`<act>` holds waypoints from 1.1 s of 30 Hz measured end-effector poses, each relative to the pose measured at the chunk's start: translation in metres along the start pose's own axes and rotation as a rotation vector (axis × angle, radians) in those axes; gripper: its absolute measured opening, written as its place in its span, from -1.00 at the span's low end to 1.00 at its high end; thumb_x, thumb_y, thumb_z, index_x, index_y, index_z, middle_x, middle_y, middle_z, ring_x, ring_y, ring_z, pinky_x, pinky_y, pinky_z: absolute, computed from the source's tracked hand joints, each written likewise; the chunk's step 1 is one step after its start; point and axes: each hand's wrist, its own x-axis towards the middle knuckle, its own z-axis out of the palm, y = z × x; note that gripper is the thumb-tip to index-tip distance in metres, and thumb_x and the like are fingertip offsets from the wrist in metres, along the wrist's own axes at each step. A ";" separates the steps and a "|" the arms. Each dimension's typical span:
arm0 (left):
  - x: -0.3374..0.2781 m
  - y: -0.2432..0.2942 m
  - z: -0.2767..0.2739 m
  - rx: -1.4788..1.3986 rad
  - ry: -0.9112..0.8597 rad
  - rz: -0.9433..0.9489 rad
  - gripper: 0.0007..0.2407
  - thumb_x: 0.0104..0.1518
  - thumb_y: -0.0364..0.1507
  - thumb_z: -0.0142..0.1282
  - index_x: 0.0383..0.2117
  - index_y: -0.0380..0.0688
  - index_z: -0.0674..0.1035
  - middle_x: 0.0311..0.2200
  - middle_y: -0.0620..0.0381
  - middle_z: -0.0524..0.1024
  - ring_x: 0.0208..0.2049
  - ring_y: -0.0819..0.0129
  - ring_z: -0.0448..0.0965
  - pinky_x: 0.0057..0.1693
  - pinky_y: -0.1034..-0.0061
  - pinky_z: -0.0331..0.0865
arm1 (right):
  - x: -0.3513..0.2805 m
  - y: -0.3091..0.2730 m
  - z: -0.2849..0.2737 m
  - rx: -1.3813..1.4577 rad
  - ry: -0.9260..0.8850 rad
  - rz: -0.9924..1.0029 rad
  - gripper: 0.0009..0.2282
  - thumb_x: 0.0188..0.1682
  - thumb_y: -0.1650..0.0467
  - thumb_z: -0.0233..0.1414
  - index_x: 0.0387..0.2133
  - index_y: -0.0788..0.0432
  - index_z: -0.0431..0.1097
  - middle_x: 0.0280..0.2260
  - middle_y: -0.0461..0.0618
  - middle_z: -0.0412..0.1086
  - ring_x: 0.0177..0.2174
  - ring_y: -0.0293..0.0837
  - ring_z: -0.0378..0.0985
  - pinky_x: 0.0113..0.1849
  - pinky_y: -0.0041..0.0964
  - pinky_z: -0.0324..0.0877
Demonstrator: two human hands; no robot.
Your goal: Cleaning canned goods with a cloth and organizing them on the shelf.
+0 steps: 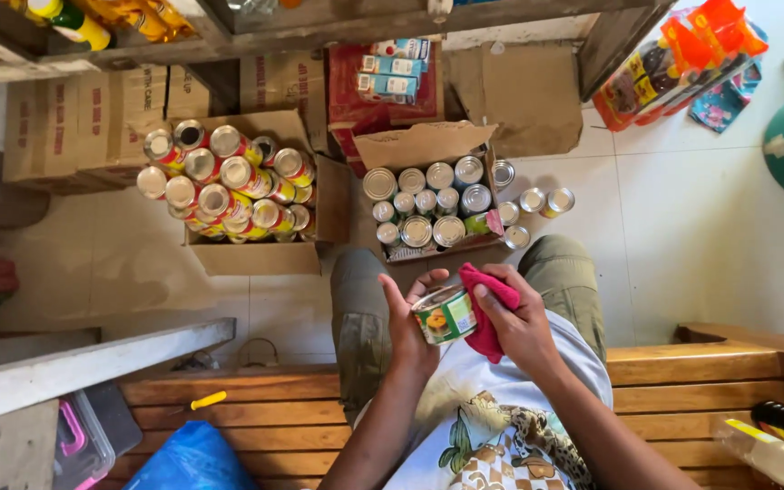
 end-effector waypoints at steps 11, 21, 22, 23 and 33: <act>-0.028 0.003 0.012 0.061 0.155 0.090 -0.26 0.12 0.25 -0.19 0.11 -0.20 0.48 -0.19 -0.23 0.60 -0.20 0.08 0.66 -0.01 0.21 0.54 | -0.017 0.013 0.005 -0.143 -0.050 -0.183 -0.85 0.05 0.39 0.12 -0.21 0.23 0.46 -0.40 0.13 0.38 -0.38 -0.10 0.42 -0.24 -0.09 0.39; -0.006 -0.015 -0.001 0.123 0.109 0.230 -0.54 0.28 -0.07 0.00 -0.31 -0.33 0.64 -0.46 -0.15 0.67 -0.45 0.23 0.71 -0.23 0.47 0.58 | 0.011 0.040 -0.001 -0.291 0.027 0.009 -0.77 0.20 0.25 -0.06 -0.36 0.13 0.37 -0.58 0.11 0.27 -0.49 0.01 0.35 -0.30 -0.03 0.31; -0.003 -0.016 -0.005 0.122 0.102 0.232 -0.54 0.28 -0.07 0.00 -0.31 -0.33 0.64 -0.46 -0.15 0.67 -0.45 0.23 0.71 -0.23 0.47 0.58 | 0.010 0.043 -0.001 -0.292 0.031 0.003 -0.77 0.20 0.25 -0.06 -0.36 0.13 0.37 -0.58 0.11 0.27 -0.49 0.01 0.35 -0.30 -0.03 0.31; 0.001 -0.017 -0.008 0.150 0.101 0.237 -0.52 0.27 -0.04 -0.02 -0.27 -0.33 0.63 -0.45 -0.15 0.68 -0.45 0.25 0.71 -0.23 0.47 0.59 | 0.009 0.046 -0.002 -0.292 0.041 0.025 -0.78 0.19 0.25 -0.06 -0.35 0.12 0.37 -0.57 0.15 0.29 -0.48 0.04 0.38 -0.29 0.00 0.33; 0.008 -0.024 -0.013 0.155 0.156 0.300 -0.66 0.31 -0.26 0.00 -0.33 -0.38 0.62 -0.50 -0.11 0.65 -0.48 0.29 0.69 -0.23 0.48 0.57 | -0.017 0.010 0.011 -0.359 -0.051 -0.331 -0.84 0.14 0.33 0.00 -0.35 0.16 0.29 -0.50 0.16 0.20 -0.49 0.27 0.36 -0.37 -0.04 0.37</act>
